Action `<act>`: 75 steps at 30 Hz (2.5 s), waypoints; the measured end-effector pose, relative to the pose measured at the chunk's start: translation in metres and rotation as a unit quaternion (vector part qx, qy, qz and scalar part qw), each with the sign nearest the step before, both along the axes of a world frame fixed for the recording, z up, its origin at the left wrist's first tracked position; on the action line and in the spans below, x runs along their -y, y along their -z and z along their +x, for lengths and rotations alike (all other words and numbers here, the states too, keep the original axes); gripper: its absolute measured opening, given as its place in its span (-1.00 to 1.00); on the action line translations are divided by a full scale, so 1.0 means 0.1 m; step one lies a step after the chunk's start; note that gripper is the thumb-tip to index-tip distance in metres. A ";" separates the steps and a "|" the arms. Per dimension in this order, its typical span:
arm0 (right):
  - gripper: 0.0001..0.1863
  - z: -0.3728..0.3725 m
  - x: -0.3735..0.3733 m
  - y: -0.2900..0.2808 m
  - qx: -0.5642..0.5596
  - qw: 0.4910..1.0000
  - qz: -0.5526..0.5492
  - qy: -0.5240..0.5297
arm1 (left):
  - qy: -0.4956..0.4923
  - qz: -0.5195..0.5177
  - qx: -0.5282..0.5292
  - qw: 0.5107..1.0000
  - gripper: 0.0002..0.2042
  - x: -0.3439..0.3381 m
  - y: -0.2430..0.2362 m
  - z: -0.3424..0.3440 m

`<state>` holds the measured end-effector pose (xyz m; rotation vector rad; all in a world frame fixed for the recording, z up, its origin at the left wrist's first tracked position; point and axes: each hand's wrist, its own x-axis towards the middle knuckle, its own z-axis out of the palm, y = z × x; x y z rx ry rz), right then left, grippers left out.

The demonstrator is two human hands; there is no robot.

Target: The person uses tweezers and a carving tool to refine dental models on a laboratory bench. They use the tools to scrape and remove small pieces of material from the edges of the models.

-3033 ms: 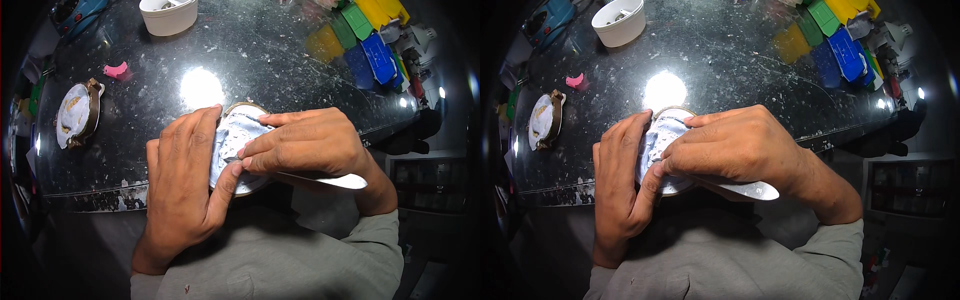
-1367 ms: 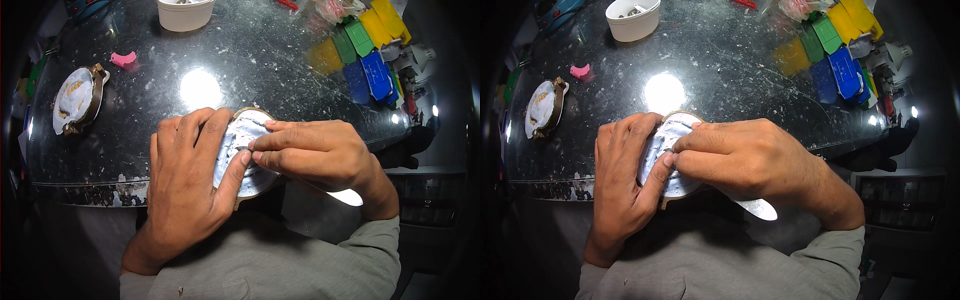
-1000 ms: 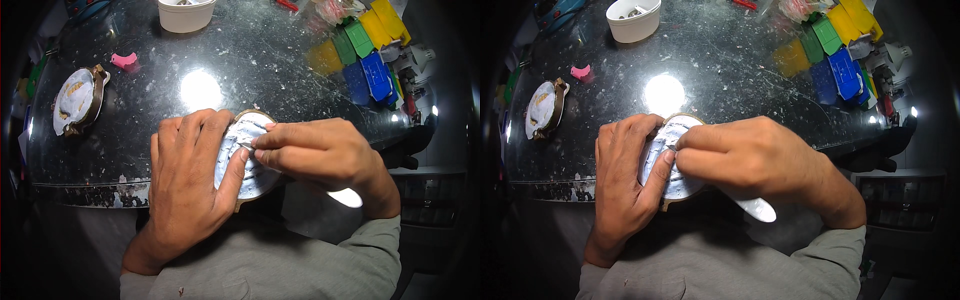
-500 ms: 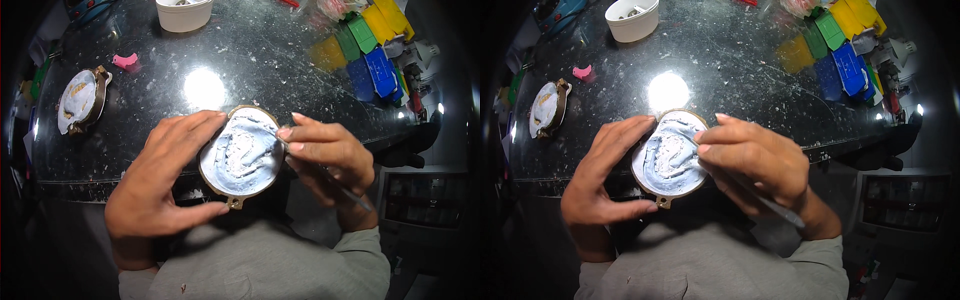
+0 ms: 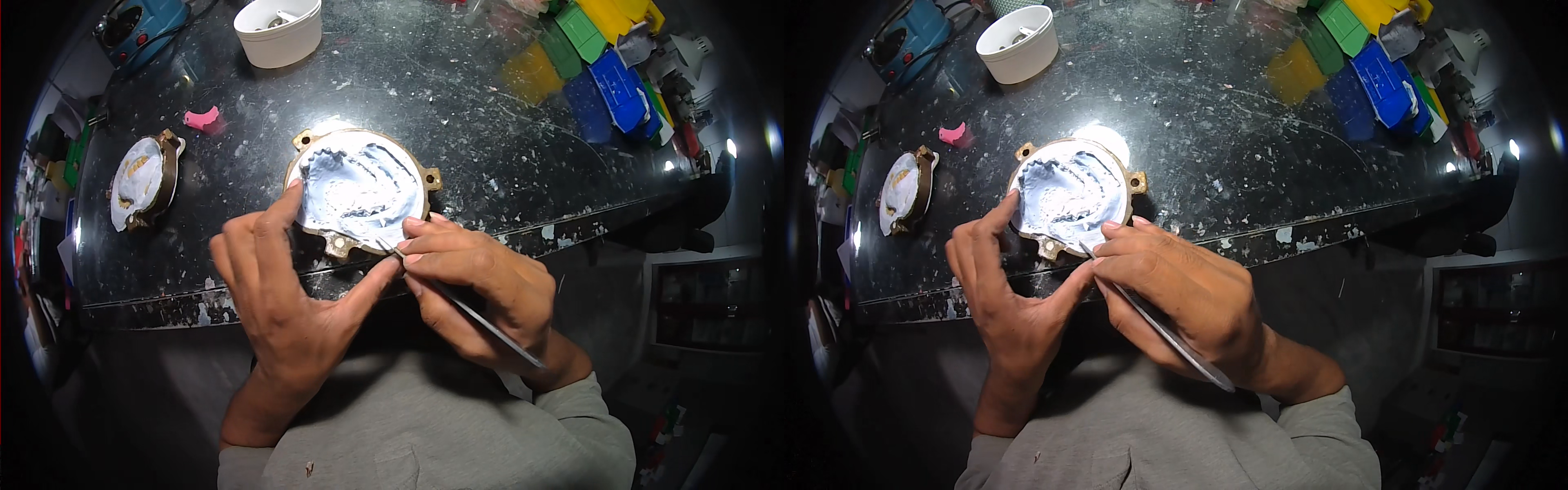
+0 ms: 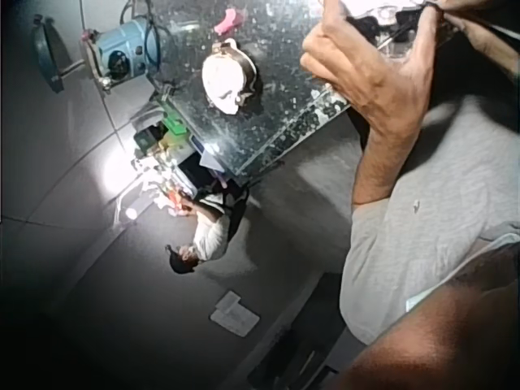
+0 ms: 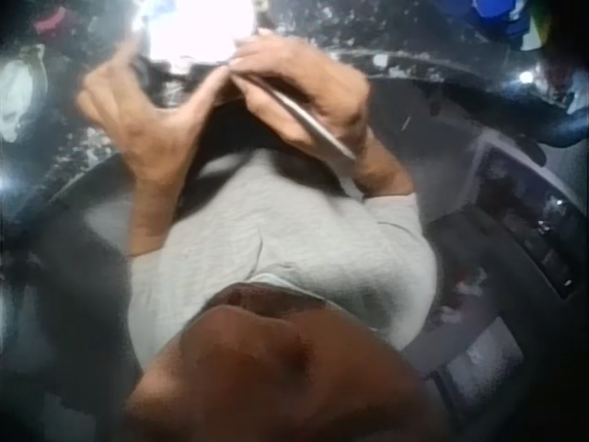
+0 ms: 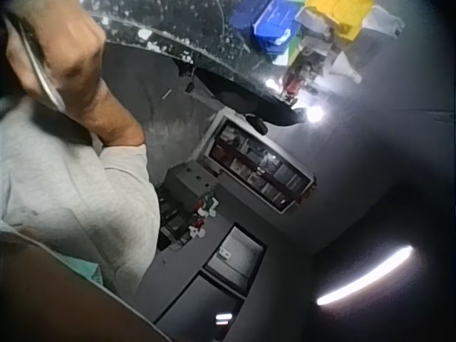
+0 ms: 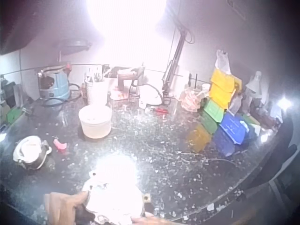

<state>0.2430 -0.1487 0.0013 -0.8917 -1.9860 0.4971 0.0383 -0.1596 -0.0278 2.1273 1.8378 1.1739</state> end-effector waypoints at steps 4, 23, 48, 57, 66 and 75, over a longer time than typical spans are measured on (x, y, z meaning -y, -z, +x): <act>-0.74 0.07 -0.07 -0.09 0.038 0.998 -0.030 -0.032 | 0.020 0.003 -0.019 1.000 0.06 -0.02 -0.15 -0.07; -0.79 0.09 -0.25 -0.26 0.151 0.983 0.038 -0.096 | 0.292 -0.070 -0.041 0.953 -0.09 -0.57 -0.17 -0.34; -0.87 0.05 -0.28 -0.55 0.211 0.970 -0.077 -0.097 | 0.248 -0.074 -0.056 0.964 -0.12 -0.55 -0.18 -0.28; -0.80 0.14 -0.35 -0.47 0.220 0.967 -0.029 -0.126 | 0.246 -0.065 -0.055 0.965 -0.12 -0.55 -0.19 -0.28; -0.81 0.26 -0.41 -0.28 0.085 0.984 -0.078 -0.138 | 0.243 -0.062 -0.088 0.964 -0.17 -0.55 -0.17 -0.27; -0.82 0.25 -0.44 -0.33 0.100 0.983 -0.059 -0.144 | 0.237 -0.041 -0.111 0.964 -0.15 -0.57 -0.17 -0.25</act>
